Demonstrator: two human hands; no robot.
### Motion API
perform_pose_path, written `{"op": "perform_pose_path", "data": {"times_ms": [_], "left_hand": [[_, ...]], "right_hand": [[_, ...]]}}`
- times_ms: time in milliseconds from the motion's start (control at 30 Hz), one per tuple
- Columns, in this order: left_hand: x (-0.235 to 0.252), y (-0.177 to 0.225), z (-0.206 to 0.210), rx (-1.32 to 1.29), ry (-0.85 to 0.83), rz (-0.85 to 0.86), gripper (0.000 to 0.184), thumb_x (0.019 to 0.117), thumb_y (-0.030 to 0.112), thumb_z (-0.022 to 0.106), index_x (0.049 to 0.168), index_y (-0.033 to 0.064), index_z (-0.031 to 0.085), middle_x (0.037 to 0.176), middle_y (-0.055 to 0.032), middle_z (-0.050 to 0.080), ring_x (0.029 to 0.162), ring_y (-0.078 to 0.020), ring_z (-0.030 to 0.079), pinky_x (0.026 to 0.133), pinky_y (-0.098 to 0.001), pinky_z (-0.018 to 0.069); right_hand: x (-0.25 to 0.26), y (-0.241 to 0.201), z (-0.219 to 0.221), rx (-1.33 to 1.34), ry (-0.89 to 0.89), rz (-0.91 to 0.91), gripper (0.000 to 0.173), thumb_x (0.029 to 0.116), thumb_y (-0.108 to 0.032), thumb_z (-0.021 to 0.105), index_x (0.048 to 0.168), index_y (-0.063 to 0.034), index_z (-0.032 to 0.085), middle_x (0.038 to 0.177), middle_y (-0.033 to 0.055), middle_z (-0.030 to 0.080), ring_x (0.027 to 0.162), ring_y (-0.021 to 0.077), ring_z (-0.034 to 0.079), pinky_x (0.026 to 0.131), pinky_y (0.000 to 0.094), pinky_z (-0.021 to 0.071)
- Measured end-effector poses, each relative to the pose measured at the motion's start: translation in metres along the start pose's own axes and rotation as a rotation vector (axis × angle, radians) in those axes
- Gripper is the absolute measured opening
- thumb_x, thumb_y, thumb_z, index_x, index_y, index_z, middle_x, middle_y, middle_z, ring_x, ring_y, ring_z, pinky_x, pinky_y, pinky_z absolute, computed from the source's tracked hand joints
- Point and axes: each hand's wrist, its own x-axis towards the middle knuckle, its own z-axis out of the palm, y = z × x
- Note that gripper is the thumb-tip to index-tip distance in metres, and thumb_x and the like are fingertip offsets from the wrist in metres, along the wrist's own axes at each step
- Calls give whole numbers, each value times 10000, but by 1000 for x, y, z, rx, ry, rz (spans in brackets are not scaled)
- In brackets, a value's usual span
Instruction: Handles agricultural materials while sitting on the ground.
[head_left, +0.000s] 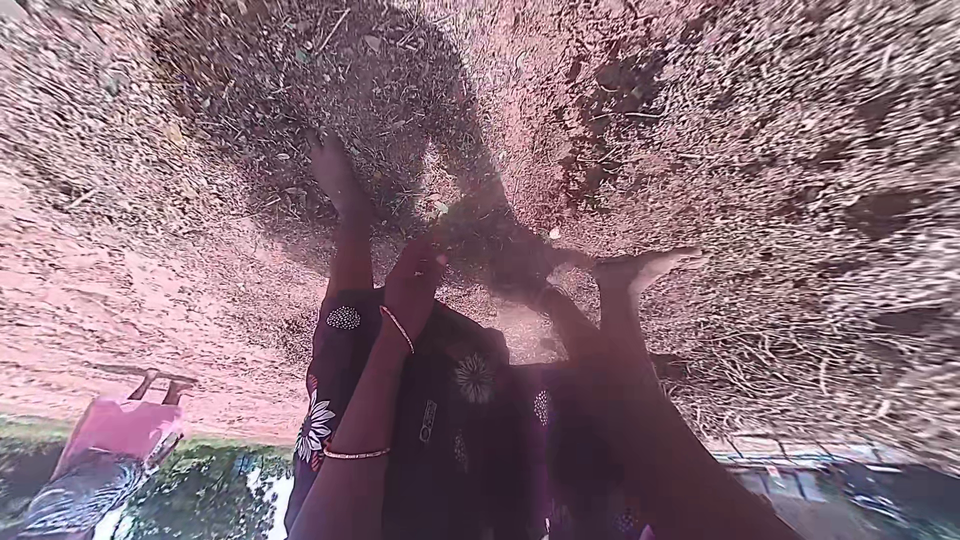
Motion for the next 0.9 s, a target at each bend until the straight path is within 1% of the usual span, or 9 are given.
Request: {"op": "perform_pose_path", "data": {"times_ms": [67,233,300,367,467,567,633,733,900], "left_hand": [[-2,-2,-4,18,-5,-2,361,1067,140,490,1421,97,551,1193,-114,685,1008,-183,681,856,-377,567],[-1,-15,0,48,-2,-30,362,1072,172,508,1429,142,562,1172,-88,690,1001,-175,675,832,-368,562],[1,-22,2,57,10,-27,373,1060,167,510,1426,130,570,1157,-85,686,1005,-162,674,835,-347,568],[1,-26,5,65,9,-23,374,1060,142,495,1428,124,561,1172,-87,680,1015,-159,670,850,-342,562],[-1,-29,12,55,18,-39,373,1067,142,491,1435,110,545,1199,-114,671,983,-175,675,842,-366,561],[4,-25,15,67,-4,-47,388,1069,166,499,1447,85,525,1199,-138,678,1001,-210,679,863,-403,559],[2,-25,16,73,-21,-34,368,1072,165,498,1432,100,541,1170,-121,678,987,-194,676,847,-384,560],[1,-35,17,85,-30,-54,377,1072,147,490,1444,104,533,1213,-133,660,1005,-202,672,848,-390,561],[4,-49,27,95,-21,-112,392,1076,166,493,1463,113,518,1218,-135,663,1015,-219,669,864,-406,550]], "right_hand": [[52,25,11,-85,346,-149,466,983,-20,576,1446,-73,590,1439,245,585,1332,444,558,1100,627,434],[68,0,-80,-112,805,-180,761,921,74,602,1591,-237,421,1720,138,207,1579,437,156,1216,708,171],[84,2,-85,-26,829,-113,682,970,8,560,1569,-298,446,1698,142,269,1546,449,255,1165,699,308],[74,3,-66,188,737,-64,458,1055,-88,508,1506,-165,541,1638,155,391,1546,382,292,1230,613,257],[-1,-18,-45,373,422,150,526,1093,-227,514,1566,-27,400,1600,231,420,1498,374,388,1217,554,295],[-18,-6,1,405,354,14,452,1060,-189,583,1427,69,530,1452,296,545,1367,403,521,1152,535,384],[-7,5,21,274,155,-100,445,1102,-128,471,1502,64,436,1552,285,444,1454,380,434,1216,489,304],[22,26,20,-31,348,-283,496,1008,15,562,1499,-13,501,1512,299,491,1372,472,510,1123,597,412],[73,-18,-81,85,869,-354,899,874,113,635,1635,-248,320,1748,124,78,1589,445,92,1184,729,219]]}}
